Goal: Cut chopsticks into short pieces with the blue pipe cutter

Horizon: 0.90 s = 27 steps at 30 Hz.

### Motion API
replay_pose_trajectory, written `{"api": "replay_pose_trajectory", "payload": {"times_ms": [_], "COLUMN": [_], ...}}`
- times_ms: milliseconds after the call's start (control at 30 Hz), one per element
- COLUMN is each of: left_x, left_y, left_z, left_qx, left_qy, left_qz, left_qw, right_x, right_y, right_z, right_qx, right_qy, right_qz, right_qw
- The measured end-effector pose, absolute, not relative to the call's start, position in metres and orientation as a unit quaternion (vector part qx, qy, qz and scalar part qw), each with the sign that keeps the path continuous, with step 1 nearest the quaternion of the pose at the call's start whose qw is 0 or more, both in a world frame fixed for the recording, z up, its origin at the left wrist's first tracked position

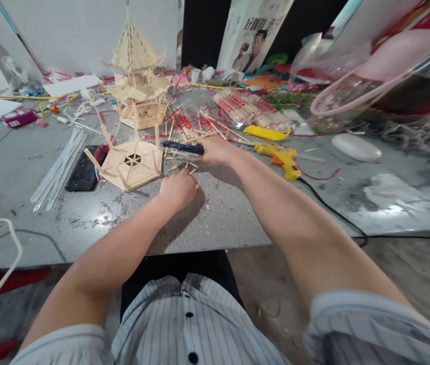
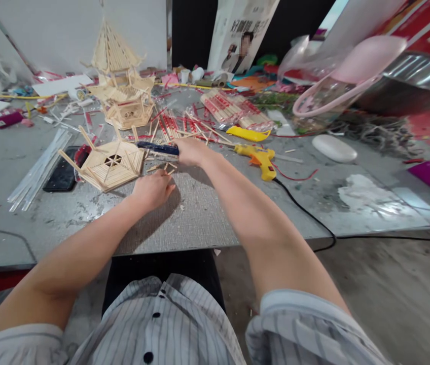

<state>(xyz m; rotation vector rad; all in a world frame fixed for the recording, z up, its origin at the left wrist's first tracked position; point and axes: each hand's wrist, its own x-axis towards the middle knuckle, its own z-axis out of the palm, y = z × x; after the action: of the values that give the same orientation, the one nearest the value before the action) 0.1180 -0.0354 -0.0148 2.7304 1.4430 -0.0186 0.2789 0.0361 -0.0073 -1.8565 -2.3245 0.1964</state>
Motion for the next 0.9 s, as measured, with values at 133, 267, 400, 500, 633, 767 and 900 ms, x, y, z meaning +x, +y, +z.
{"api": "replay_pose_trajectory", "payload": {"times_ms": [133,267,400,500,633,767,900], "left_x": [0.115,0.111,0.11,0.111,0.113,0.112,0.111], "left_y": [-0.031,-0.026,-0.023,-0.022,-0.023,-0.025,-0.024], "left_z": [-0.013,-0.008,-0.009,-0.015,-0.017,-0.013,-0.015], "left_qx": [0.867,0.835,0.831,0.865,0.893,0.895,0.903], "left_qy": [0.496,0.536,0.539,0.491,0.445,0.442,0.428], "left_qz": [0.038,0.122,0.136,0.101,0.063,0.03,0.027], "left_qw": [0.018,0.017,0.028,0.027,0.031,0.04,0.031], "right_x": [0.29,0.294,0.301,0.308,0.314,0.315,0.307], "right_y": [0.018,-0.001,-0.005,0.003,0.024,0.043,0.052], "right_z": [0.005,0.012,0.001,-0.007,-0.006,-0.001,0.003], "right_qx": [-0.626,-0.645,-0.646,-0.668,-0.704,-0.719,-0.71], "right_qy": [-0.766,-0.748,-0.749,-0.733,-0.696,-0.68,-0.691], "right_qz": [0.082,0.105,0.11,0.09,0.062,0.047,0.083], "right_qw": [0.118,0.113,0.101,0.091,0.125,0.133,0.112]}}
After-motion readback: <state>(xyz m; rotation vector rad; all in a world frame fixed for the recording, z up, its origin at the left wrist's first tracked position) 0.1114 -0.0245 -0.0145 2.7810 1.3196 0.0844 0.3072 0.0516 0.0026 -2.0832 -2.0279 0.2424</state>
